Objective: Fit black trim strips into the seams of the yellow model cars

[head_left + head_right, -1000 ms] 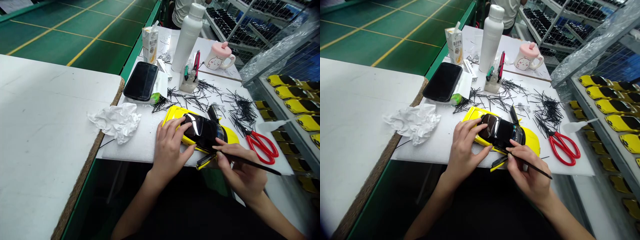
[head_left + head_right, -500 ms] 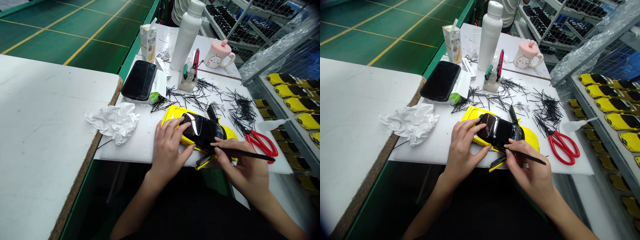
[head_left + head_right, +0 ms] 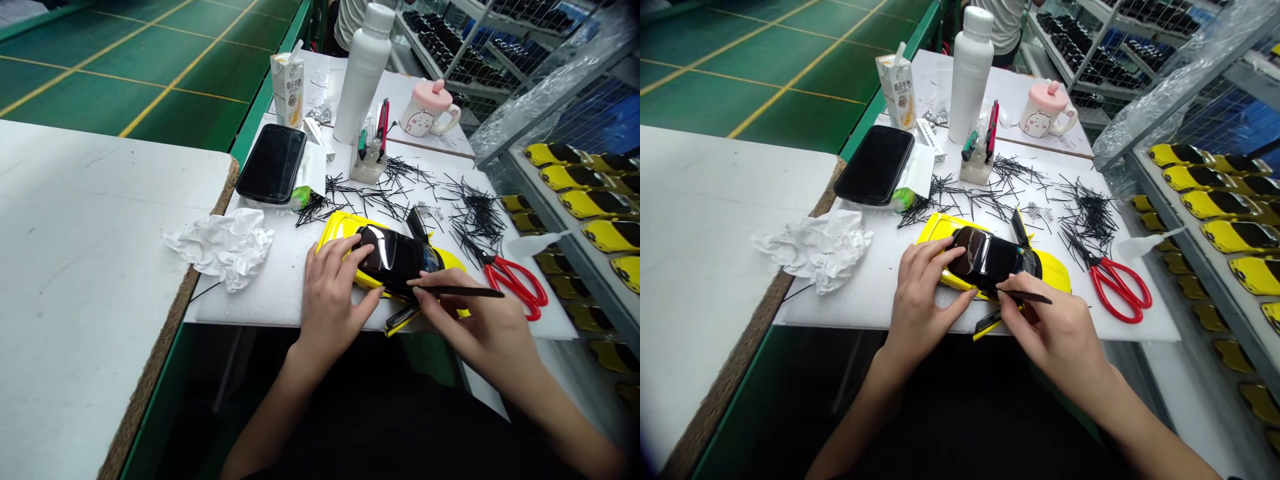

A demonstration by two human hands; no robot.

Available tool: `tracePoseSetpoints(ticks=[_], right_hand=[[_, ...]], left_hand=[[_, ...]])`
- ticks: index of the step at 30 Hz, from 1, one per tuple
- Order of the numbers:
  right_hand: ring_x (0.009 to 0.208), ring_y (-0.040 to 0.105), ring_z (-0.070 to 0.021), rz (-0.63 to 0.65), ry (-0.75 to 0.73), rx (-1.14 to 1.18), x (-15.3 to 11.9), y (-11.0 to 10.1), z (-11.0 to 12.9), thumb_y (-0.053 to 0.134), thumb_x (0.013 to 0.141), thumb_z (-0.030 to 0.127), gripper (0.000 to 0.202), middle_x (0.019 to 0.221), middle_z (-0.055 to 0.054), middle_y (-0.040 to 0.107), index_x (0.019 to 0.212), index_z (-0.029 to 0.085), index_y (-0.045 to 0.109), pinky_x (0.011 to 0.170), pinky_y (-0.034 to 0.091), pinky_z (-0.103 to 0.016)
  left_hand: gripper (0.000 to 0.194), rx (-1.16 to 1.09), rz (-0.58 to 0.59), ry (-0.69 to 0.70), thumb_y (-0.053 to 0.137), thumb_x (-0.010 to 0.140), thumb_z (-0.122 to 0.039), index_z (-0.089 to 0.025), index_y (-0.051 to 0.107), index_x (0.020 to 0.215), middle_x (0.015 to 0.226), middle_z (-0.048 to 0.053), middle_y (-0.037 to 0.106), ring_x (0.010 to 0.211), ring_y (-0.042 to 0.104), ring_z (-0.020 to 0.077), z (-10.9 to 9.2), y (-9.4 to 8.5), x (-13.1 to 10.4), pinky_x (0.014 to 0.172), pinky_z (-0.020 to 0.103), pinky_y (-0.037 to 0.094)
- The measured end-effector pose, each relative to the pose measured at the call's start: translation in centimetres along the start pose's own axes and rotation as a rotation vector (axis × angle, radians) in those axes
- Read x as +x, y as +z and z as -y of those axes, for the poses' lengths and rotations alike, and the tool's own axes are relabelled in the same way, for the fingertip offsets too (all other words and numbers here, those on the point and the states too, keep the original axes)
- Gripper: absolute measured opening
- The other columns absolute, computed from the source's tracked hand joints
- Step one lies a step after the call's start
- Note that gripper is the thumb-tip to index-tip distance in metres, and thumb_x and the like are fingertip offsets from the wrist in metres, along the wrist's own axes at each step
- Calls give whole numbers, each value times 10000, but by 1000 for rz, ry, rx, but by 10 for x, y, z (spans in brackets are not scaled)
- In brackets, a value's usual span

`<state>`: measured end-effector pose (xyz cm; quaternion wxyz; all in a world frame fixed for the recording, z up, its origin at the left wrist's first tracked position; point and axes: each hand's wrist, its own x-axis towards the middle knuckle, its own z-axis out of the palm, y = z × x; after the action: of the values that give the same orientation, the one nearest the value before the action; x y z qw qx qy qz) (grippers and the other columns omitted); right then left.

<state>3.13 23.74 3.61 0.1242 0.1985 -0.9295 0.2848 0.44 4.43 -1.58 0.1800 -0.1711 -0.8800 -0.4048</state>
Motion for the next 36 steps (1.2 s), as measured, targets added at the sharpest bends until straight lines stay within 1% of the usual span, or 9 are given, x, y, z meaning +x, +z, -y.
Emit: tracePoseSetpoints(ticks=[4, 7, 12, 15, 20, 23, 25, 29, 36], right_hand=[[540, 647, -88, -9, -14, 20, 0, 5, -3, 594, 920, 166, 79, 897, -24, 715, 991, 196, 613, 447, 512, -169], [731, 721, -149, -80, 3, 108, -7, 11, -10, 597, 910, 144, 109, 908, -41, 699, 1004, 197, 611, 487, 548, -175], [1023, 711, -213, -207, 27, 274, -18, 22, -19, 624, 883, 109, 144, 929, -40, 698, 982, 214, 625, 744, 626, -254], [1033, 707, -227, -237, 67, 349, -21, 22, -17, 634, 880, 114, 129, 943, -48, 702, 963, 211, 635, 749, 627, -274], [855, 726, -193, -405, 85, 440, -18, 13, -9, 651, 861, 95, 182, 930, -29, 688, 995, 215, 628, 734, 637, -320], [894, 725, -188, -323, 27, 398, -16, 14, -10, 644, 854, 66, 196, 900, -13, 694, 979, 217, 639, 955, 590, -407], [970, 718, -205, -279, 15, 371, -17, 17, -13, 637, 856, 64, 196, 900, -15, 699, 978, 219, 639, 1021, 548, -438], [1098, 683, -250, -257, 49, 326, -20, 23, -18, 643, 864, 101, 172, 944, -42, 714, 992, 216, 632, 917, 606, -393], [1092, 685, -246, -245, 66, 309, -22, 24, -19, 642, 875, 122, 162, 959, -45, 714, 1004, 218, 634, 854, 626, -361]], left_hand=[[453, 3, -21, 18, 724, 817, -237, -193, 565, 1240, 1334, 89, 587, 1277, 474, 248, 1, 1, 0, 1177, 477, 290], [447, 6, -21, 19, 719, 823, -244, -204, 560, 1238, 1336, 87, 588, 1281, 476, 251, 1, 2, 0, 1174, 486, 289], [459, 9, -23, 25, 719, 826, -266, -212, 549, 1249, 1345, 83, 581, 1289, 472, 248, 1, 3, -1, 1175, 479, 281], [454, 12, -21, 20, 715, 828, -267, -215, 549, 1248, 1346, 84, 582, 1291, 471, 251, 1, 3, -1, 1175, 481, 280], [449, 1, -16, 15, 714, 827, -262, -215, 552, 1244, 1344, 81, 583, 1291, 470, 249, 1, 2, 0, 1179, 480, 277], [448, 1, -18, 15, 711, 829, -253, -211, 551, 1246, 1343, 81, 583, 1293, 469, 245, 0, 2, 0, 1181, 477, 276], [449, 4, -21, 16, 711, 828, -250, -212, 551, 1246, 1341, 83, 586, 1290, 474, 248, 0, 2, 0, 1179, 480, 278], [452, 7, -16, 14, 712, 827, -263, -218, 549, 1247, 1348, 84, 584, 1292, 477, 254, 0, 2, -1, 1178, 481, 277], [451, 5, -11, 7, 711, 829, -255, -216, 550, 1248, 1350, 77, 581, 1301, 464, 246, 0, 1, 0, 1185, 470, 267]])
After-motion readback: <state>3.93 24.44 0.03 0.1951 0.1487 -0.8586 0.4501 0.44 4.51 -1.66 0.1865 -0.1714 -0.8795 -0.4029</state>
